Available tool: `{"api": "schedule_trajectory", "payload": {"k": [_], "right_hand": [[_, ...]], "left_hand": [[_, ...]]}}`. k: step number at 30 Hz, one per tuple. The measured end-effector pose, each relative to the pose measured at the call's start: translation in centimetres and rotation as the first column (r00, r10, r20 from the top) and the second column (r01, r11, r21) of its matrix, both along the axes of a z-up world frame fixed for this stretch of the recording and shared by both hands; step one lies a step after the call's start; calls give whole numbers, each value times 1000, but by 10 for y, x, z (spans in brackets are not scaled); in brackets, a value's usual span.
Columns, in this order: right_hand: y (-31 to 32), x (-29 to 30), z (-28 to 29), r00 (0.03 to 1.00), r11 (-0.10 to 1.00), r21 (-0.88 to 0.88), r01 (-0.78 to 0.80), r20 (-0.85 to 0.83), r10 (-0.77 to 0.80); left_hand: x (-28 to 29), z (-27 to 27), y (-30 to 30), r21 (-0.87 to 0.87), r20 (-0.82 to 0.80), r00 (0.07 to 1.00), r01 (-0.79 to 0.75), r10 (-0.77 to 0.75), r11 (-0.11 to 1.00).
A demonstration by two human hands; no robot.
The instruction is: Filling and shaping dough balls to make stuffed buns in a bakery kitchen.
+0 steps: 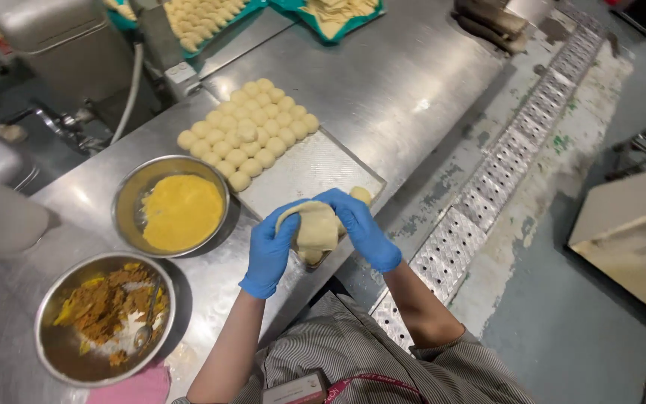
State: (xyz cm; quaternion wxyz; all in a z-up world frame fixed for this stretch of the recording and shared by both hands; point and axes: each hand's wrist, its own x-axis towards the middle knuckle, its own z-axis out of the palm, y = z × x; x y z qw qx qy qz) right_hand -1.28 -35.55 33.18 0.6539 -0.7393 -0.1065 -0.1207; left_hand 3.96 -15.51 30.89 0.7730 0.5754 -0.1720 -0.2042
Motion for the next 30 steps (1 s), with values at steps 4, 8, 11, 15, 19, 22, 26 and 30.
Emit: {"api": "schedule_trajectory", "payload": {"k": [4, 8, 11, 15, 19, 22, 26, 30], "right_hand": [[62, 19, -44, 985, 995, 68, -77, -148, 87], [98, 28, -45, 975, 926, 303, 224, -73, -212], [100, 38, -36, 983, 954, 258, 156, 57, -176], [135, 42, 34, 890, 909, -294, -296, 261, 374], [186, 77, 61, 689, 843, -510, -173, 549, 473], [187, 102, 27, 880, 857, -391, -335, 195, 433], [187, 117, -26, 834, 849, 127, -512, -165, 527], [202, 98, -68, 954, 935, -188, -301, -61, 295]], "left_hand": [[-19, 22, 23, -8, 164, 917, -368, 365, 930], [-28, -5, 65, 10, 268, 778, -592, 568, 806], [-25, -41, 110, -19, 266, 835, -496, 482, 868], [-35, -22, 141, -769, 324, 946, 259, 8, 584], [-36, -70, 157, -478, -439, 898, -277, 46, 834], [-47, -49, 159, 73, -137, 921, -358, 365, 931], [-44, -53, 156, -438, -346, 833, -550, 432, 711], [-44, -80, 145, -483, -429, 801, -594, 418, 643]]}}
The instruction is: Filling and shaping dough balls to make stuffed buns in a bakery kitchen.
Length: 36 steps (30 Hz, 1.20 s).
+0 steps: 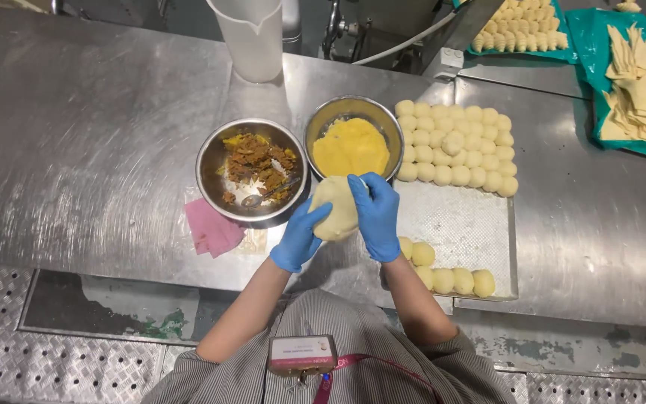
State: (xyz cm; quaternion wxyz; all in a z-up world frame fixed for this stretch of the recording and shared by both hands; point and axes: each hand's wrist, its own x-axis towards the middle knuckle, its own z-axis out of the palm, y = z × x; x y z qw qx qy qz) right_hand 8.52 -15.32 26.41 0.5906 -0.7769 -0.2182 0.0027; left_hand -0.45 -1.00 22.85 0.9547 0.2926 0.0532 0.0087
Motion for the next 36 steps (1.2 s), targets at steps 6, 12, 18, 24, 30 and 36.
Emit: {"api": "schedule_trajectory", "payload": {"k": [6, 12, 18, 24, 30, 36], "right_hand": [[6, 43, -92, 954, 993, 100, 56, -298, -23], [64, 55, -86, 961, 935, -223, -276, -57, 270], [143, 79, -158, 750, 573, -794, -203, 250, 613], [147, 90, -199, 597, 383, -883, -270, 158, 786], [135, 68, -211, 702, 464, -795, -391, 69, 709], [129, 71, -147, 789, 698, -712, -79, 383, 480]], "left_hand": [[-33, -58, 12, -177, -62, 986, 142, -155, 974], [-104, -74, 45, -259, -132, 981, -174, 143, 950], [-137, -88, 49, -352, -209, 964, -231, 165, 907], [-144, -124, 62, -318, -342, 896, -394, 283, 862], [-117, -181, 97, -208, -434, 840, -445, 325, 871], [-109, -191, 115, -204, -433, 845, -431, 314, 879]]}}
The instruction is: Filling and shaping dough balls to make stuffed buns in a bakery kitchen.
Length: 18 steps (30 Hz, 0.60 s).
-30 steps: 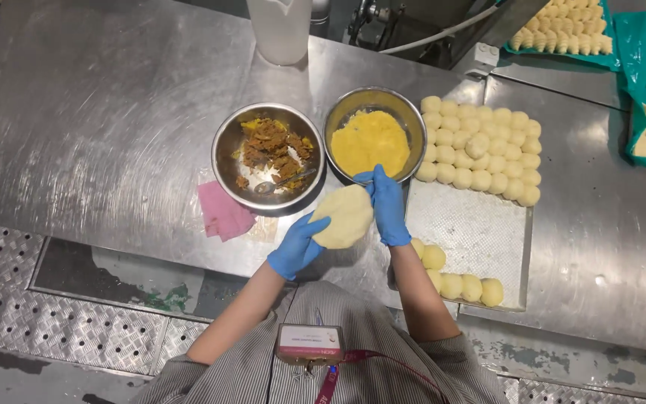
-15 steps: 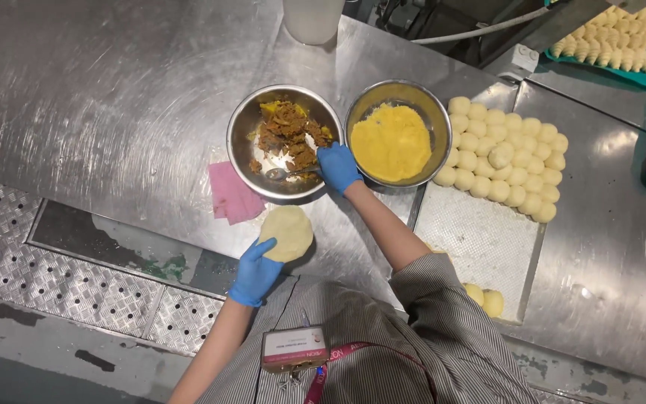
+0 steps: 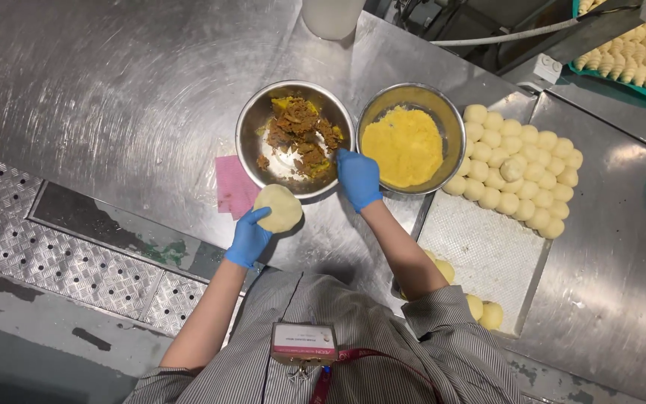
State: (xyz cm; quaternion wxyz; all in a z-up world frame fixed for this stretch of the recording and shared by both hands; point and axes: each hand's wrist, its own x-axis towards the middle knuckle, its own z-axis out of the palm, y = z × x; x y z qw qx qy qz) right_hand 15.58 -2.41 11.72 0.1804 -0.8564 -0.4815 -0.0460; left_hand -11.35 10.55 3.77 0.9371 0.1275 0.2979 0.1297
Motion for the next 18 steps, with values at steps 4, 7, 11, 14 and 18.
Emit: {"api": "schedule_trajectory", "payload": {"k": [4, 7, 11, 14, 18], "right_hand": [[5, 26, -28, 988, 989, -63, 134, 87, -129], [17, 44, -59, 988, 984, -146, 104, 126, -85], [23, 41, -63, 994, 985, -150, 83, -58, -92], [25, 37, -50, 988, 988, -134, 79, -122, -96], [13, 31, -28, 994, 990, -130, -50, -105, 36]], "left_hand": [[-6, 5, -5, -24, 16, 999, 36, -36, 999], [-1, 6, -5, -51, 50, 998, 42, -40, 998], [2, 7, -12, -111, 39, 999, 18, -13, 994], [9, 11, -17, -119, 73, 997, 42, -34, 992], [13, 13, -22, -142, 96, 993, 81, -67, 987]]}}
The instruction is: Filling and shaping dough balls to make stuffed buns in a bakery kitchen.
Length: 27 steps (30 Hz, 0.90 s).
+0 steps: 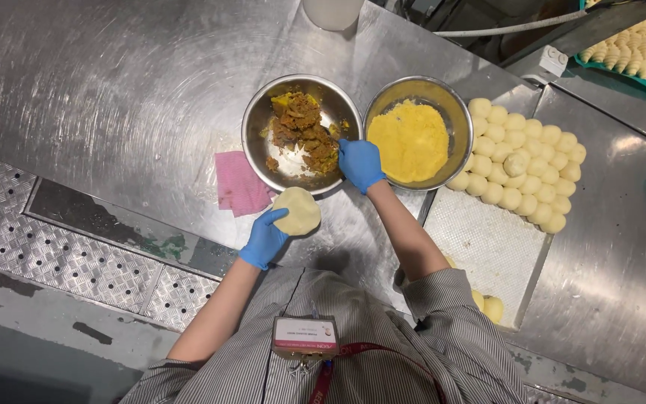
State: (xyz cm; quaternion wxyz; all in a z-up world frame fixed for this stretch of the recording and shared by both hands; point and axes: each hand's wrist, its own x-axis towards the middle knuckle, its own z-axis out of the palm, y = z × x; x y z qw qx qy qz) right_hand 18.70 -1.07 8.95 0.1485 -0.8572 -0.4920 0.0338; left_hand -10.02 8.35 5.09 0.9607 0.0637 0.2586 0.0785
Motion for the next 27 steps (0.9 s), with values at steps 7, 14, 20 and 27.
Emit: {"api": "schedule_trajectory", "payload": {"k": [7, 14, 20, 27], "right_hand": [[-16, -20, 22, 986, 987, 9, -158, 50, 158], [-15, -50, -4, 966, 971, -45, -234, 101, 237], [-17, -77, -9, 969, 967, -60, -246, -21, 245], [-11, -101, -33, 981, 996, -45, -81, -181, 72]], "left_hand": [[-15, -25, 13, 138, -126, 990, -46, 64, 989], [-16, -28, 7, 68, -109, 993, -31, 39, 997], [-15, -15, -13, 68, -61, 998, 21, -17, 997], [-33, -33, 18, 304, -140, 985, -57, 104, 951]]}}
